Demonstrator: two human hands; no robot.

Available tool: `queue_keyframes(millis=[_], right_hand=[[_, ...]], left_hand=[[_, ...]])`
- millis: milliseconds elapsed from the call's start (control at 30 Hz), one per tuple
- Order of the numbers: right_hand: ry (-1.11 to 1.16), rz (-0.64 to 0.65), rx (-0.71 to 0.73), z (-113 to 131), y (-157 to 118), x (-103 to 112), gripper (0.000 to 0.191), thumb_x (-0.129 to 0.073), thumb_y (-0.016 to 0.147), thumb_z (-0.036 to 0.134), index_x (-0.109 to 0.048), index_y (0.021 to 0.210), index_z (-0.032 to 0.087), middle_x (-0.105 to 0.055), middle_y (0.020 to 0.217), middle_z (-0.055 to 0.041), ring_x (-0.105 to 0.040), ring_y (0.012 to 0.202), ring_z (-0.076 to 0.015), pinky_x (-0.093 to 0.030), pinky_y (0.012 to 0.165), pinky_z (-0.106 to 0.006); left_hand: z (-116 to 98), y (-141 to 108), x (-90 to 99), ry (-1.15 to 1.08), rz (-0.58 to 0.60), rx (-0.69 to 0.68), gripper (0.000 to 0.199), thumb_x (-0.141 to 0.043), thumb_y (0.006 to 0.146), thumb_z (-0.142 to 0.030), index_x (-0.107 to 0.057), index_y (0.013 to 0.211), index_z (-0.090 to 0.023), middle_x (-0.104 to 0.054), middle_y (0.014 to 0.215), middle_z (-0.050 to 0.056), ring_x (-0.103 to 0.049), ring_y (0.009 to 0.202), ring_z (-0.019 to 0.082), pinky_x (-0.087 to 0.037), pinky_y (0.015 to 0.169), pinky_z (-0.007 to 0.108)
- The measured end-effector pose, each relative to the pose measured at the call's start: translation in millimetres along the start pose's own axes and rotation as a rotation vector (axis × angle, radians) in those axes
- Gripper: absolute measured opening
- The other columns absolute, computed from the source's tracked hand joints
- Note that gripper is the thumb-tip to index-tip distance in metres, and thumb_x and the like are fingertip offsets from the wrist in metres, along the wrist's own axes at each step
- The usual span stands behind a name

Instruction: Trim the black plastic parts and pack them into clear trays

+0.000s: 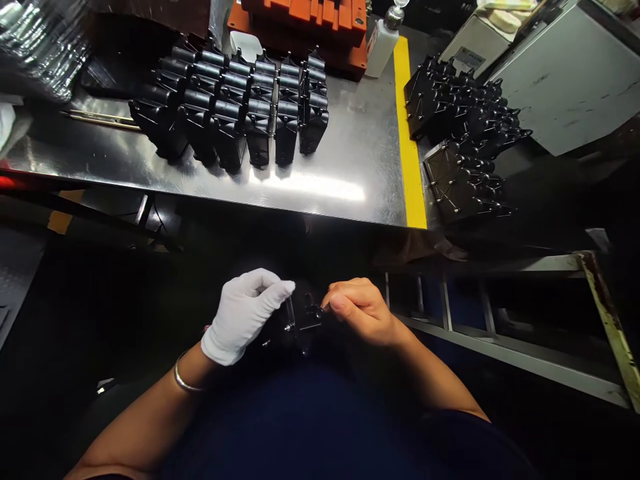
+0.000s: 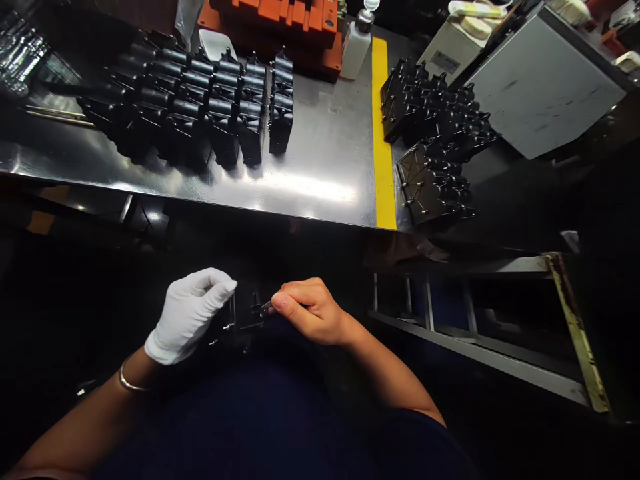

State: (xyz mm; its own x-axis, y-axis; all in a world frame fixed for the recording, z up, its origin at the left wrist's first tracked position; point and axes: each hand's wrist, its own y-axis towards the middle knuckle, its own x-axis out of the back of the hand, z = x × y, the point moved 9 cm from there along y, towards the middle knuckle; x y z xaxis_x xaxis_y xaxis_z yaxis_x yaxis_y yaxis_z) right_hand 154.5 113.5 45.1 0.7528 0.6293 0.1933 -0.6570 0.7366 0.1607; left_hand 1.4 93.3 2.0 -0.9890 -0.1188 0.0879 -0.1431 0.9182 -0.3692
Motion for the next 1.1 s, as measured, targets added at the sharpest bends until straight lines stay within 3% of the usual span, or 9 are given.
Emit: queue_keyframes(millis=[133, 400, 467, 567, 667, 733, 833, 1100], right_hand=[[-0.246, -0.063, 0.053, 7.3, -0.2, -0.2, 0.032, -0.043, 0.096, 0.023, -0.058, 0.068, 0.016, -0.053, 0.056, -0.0006, -0.047, 0.050, -0.0095, -0.038, 0.048, -0.023], [-0.314, -0.063, 0.101, 13.2, 0.2, -1.9, 0.030, -0.044, 0.095, 0.021, -0.052, 0.066, 0.017, -0.045, 0.053, 0.0024, -0.041, 0.048, -0.0081, -0.033, 0.048, -0.023], [-0.252, -0.003, 0.078, 9.3, -0.2, -3.6, 0.034, -0.043, 0.095, 0.020, -0.046, 0.061, 0.018, -0.041, 0.053, 0.0034, -0.038, 0.048, -0.0074, -0.031, 0.047, -0.023], [-0.054, 0.194, -0.030, -3.0, -3.6, -12.4, 0.042, -0.042, 0.096, 0.027, -0.038, 0.055, 0.019, -0.036, 0.052, 0.0043, -0.033, 0.046, -0.0065, -0.029, 0.046, -0.022], [0.145, 0.349, -0.074, -4.7, -9.2, -20.3, 0.047, -0.037, 0.098, 0.040, -0.049, 0.058, 0.018, -0.043, 0.051, 0.0030, -0.039, 0.045, -0.0069, -0.033, 0.046, -0.021], [0.079, 0.287, -0.016, 0.2, -7.2, -14.8, 0.047, -0.041, 0.096, 0.048, -0.056, 0.066, 0.016, -0.047, 0.053, 0.0016, -0.043, 0.047, -0.0078, -0.035, 0.047, -0.022], [-0.212, 0.136, 0.094, 9.0, -2.9, -7.4, 0.045, -0.055, 0.086, 0.057, -0.056, 0.067, 0.016, -0.047, 0.055, 0.0022, -0.041, 0.049, -0.0081, -0.032, 0.048, -0.023], [-0.430, 0.102, 0.134, 9.9, -2.8, -8.3, 0.052, -0.056, 0.085, 0.058, -0.041, 0.055, 0.018, -0.035, 0.053, 0.0049, -0.033, 0.049, -0.0075, -0.024, 0.047, -0.023]], left_hand=[[3.2, 3.1, 4.0, 0.016, -0.032, -0.005, 0.029, -0.071, 0.065, -0.040, -0.059, 0.052, -0.017, -0.049, 0.048, -0.003, -0.041, 0.046, 0.009, -0.036, 0.043, 0.020], [3.9, 2.6, -0.7, 0.004, -0.029, 0.023, 0.030, -0.072, 0.063, -0.041, -0.059, 0.050, -0.017, -0.048, 0.047, -0.004, -0.040, 0.046, 0.008, -0.035, 0.043, 0.020], [5.0, 0.8, -2.5, -0.010, -0.017, 0.036, 0.030, -0.072, 0.062, -0.041, -0.059, 0.050, -0.017, -0.048, 0.046, -0.004, -0.039, 0.045, 0.008, -0.034, 0.042, 0.020], [6.9, -3.0, -9.2, -0.028, 0.056, 0.051, 0.030, -0.073, 0.062, -0.040, -0.059, 0.051, -0.016, -0.048, 0.045, -0.004, -0.039, 0.043, 0.008, -0.033, 0.040, 0.020], [1.3, -4.7, -13.1, -0.030, 0.118, -0.018, 0.029, -0.073, 0.066, -0.038, -0.060, 0.054, -0.016, -0.049, 0.045, -0.004, -0.039, 0.043, 0.007, -0.033, 0.041, 0.019], [-4.1, -3.6, -9.8, -0.014, 0.101, -0.081, 0.028, -0.072, 0.069, -0.036, -0.060, 0.054, -0.016, -0.049, 0.046, -0.005, -0.039, 0.044, 0.007, -0.033, 0.041, 0.019], [-7.5, -1.3, -7.2, 0.016, 0.091, -0.124, 0.028, -0.072, 0.070, -0.036, -0.060, 0.055, -0.016, -0.049, 0.046, -0.005, -0.039, 0.044, 0.007, -0.033, 0.042, 0.019], [4.1, -0.5, -12.8, 0.011, 0.084, -0.053, 0.031, -0.071, 0.069, -0.042, -0.061, 0.056, -0.017, -0.051, 0.048, -0.003, -0.041, 0.046, 0.008, -0.034, 0.042, 0.020]])
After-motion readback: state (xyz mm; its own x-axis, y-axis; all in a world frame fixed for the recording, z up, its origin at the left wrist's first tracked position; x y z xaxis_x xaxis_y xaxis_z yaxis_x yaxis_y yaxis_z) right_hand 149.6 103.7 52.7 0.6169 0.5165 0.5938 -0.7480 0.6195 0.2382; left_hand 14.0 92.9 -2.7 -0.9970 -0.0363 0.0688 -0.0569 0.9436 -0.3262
